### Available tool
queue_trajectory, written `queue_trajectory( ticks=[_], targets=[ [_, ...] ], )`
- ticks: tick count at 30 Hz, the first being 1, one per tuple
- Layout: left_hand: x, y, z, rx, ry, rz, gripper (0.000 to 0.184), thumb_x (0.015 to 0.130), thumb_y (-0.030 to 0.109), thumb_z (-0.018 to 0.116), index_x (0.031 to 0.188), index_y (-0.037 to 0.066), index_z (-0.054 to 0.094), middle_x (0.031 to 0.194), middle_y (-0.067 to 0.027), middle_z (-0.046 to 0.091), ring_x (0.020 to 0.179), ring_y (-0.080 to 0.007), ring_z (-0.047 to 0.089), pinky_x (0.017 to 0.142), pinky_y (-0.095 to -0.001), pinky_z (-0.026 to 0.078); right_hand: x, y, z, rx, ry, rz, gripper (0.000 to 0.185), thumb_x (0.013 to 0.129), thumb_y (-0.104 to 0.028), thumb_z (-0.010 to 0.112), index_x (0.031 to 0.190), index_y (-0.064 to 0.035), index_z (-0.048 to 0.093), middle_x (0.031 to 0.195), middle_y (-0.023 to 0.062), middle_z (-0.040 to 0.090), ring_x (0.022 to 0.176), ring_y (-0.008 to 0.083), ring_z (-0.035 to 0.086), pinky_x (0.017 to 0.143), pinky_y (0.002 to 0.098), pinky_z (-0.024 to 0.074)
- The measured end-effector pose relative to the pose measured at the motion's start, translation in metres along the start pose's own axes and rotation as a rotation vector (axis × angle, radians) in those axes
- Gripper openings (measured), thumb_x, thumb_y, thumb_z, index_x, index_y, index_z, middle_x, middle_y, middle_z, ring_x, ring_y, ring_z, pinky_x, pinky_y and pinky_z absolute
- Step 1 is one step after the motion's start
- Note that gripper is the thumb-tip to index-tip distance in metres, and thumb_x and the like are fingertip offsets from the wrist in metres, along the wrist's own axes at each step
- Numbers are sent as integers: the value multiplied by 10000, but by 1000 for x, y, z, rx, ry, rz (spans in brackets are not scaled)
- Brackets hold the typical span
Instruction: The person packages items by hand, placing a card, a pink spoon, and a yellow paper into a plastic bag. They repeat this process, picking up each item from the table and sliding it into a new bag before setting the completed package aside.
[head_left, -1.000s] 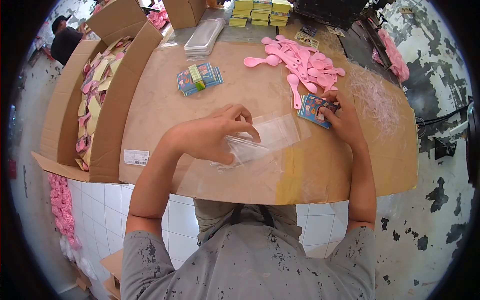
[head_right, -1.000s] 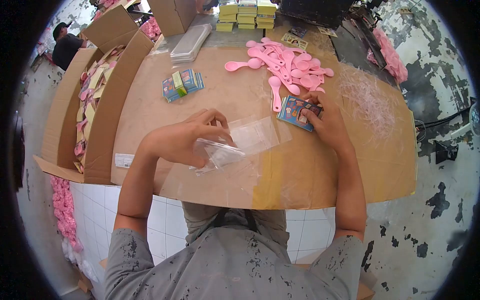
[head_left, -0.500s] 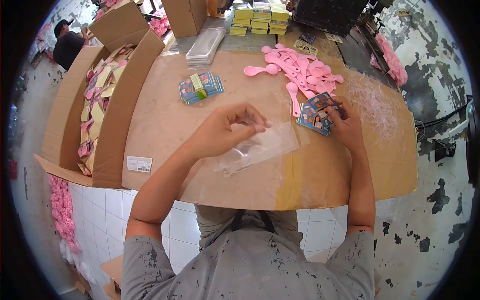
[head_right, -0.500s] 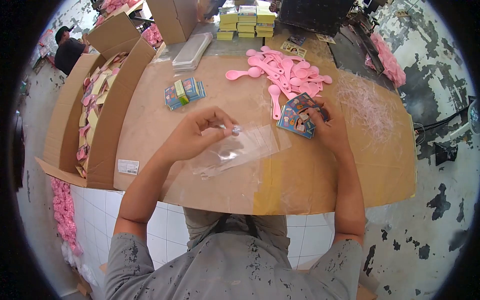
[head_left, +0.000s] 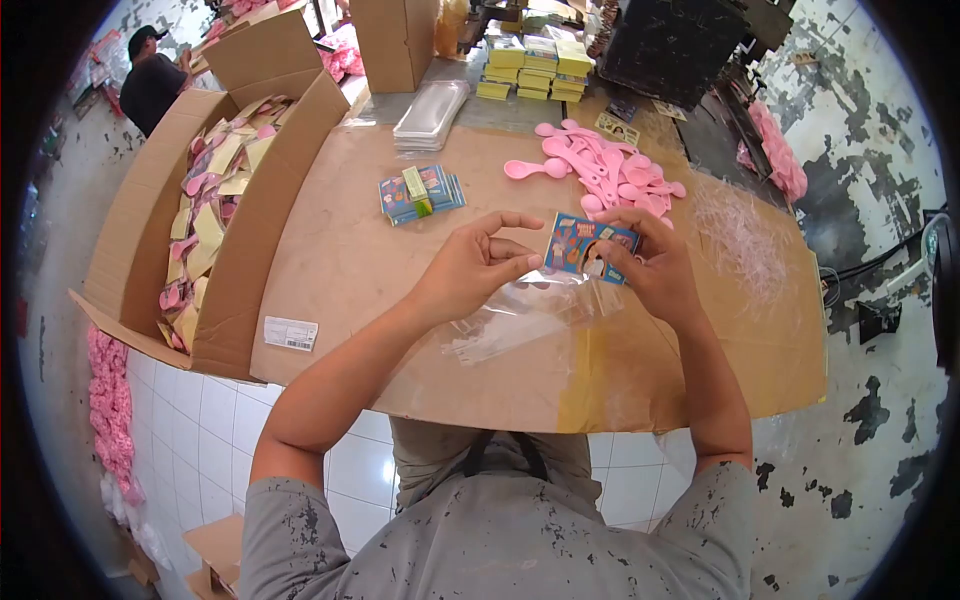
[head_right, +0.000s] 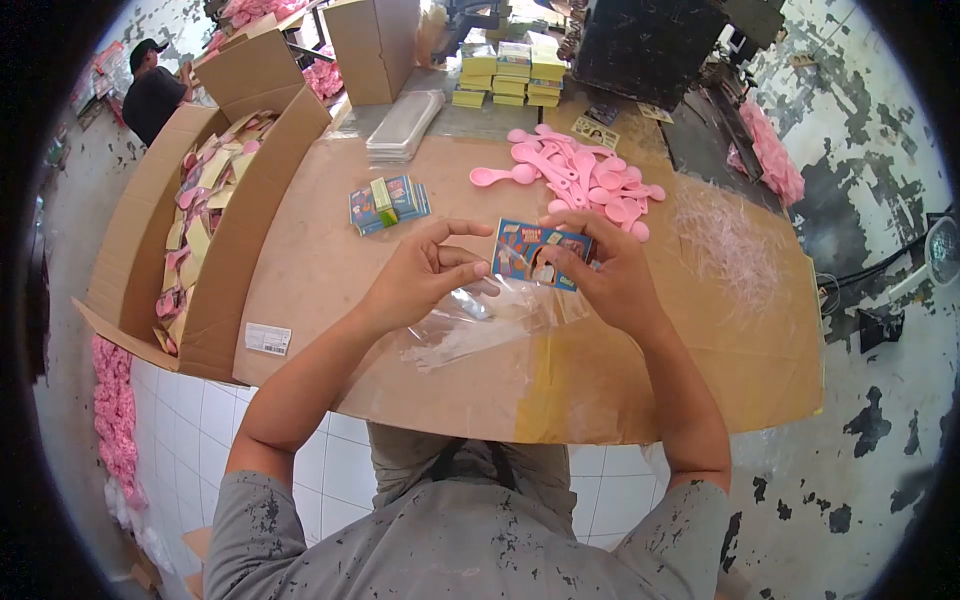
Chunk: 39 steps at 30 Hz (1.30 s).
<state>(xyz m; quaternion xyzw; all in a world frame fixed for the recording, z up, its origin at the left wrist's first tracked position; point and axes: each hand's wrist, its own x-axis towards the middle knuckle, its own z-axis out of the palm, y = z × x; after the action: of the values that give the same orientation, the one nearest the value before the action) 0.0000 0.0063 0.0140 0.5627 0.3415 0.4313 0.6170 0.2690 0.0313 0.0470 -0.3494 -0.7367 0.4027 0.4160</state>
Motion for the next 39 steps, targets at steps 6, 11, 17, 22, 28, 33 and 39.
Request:
queue_trajectory(
  ticks=[6, 11, 17, 22, 28, 33, 39],
  targets=[
    [-3, -2, 5, 74, -46, 5, 461, 1020, 30, 655, 1448, -1, 486, 1074, -151, 774, 995, -132, 724, 906, -274, 552, 3, 10, -1, -358, -172, -259, 318, 977, -45, 704, 1293, -19, 671, 1040, 22, 698, 910, 85, 655, 804, 251, 528],
    [-7, -6, 16, 152, -57, 23, 495, 1020, 43, 664, 1473, 15, 466, 1058, -131, 767, 996, -120, 712, 864, -272, 564, -10, 10, 35, 192, -18, 57, 363, 967, -52, 715, 1316, -4, 629, 1048, 59, 715, 930, 110, 675, 822, 275, 540],
    [-5, -6, 15, 64, 32, 26, 494, 1027, 39, 651, 1479, 16, 452, 1037, -103, 747, 958, -94, 692, 800, -248, 564, -19, 22, 35, 149, 52, 52, 343, 921, -124, 798, 1212, -12, 655, 991, 37, 690, 880, 95, 649, 746, 254, 532],
    [-5, -6, 19, 131, 31, 36, 491, 1026, 18, 641, 1479, 21, 453, 1033, -84, 742, 927, -77, 681, 792, -245, 562, -25, 23, 42, -6, -54, 67, 309, 908, -137, 808, 1164, -16, 684, 946, 21, 654, 789, 76, 596, 685, 255, 506],
    [-7, -3, 15, 166, -32, -72, 448, 1027, 25, 644, 1451, 21, 502, 1002, -58, 743, 922, -57, 668, 766, -230, 539, -15, 18, 31, -117, -147, -94, 263, 924, -152, 765, 1144, -20, 705, 939, 44, 659, 885, 148, 630, 790, 299, 513],
    [-5, -2, 9, 204, 16, -25, 432, 1032, 59, 650, 1439, 19, 512, 986, -48, 734, 899, -49, 663, 740, -223, 530, 1, 39, -4, -469, 63, -73, 267, 904, -208, 746, 1103, -33, 713, 1020, 93, 675, 978, 262, 636, 868, 375, 511],
    [-4, 0, 6, 142, 51, -19, 413, 1036, 83, 654, 1421, 20, 519, 1001, -41, 719, 853, -44, 668, 700, -208, 534, 5, 34, 6, -1016, 43, -209, 258, 867, -206, 746, 1082, -69, 711, 1043, 105, 676, 1023, 303, 603, 915, 443, 483]
  ],
)
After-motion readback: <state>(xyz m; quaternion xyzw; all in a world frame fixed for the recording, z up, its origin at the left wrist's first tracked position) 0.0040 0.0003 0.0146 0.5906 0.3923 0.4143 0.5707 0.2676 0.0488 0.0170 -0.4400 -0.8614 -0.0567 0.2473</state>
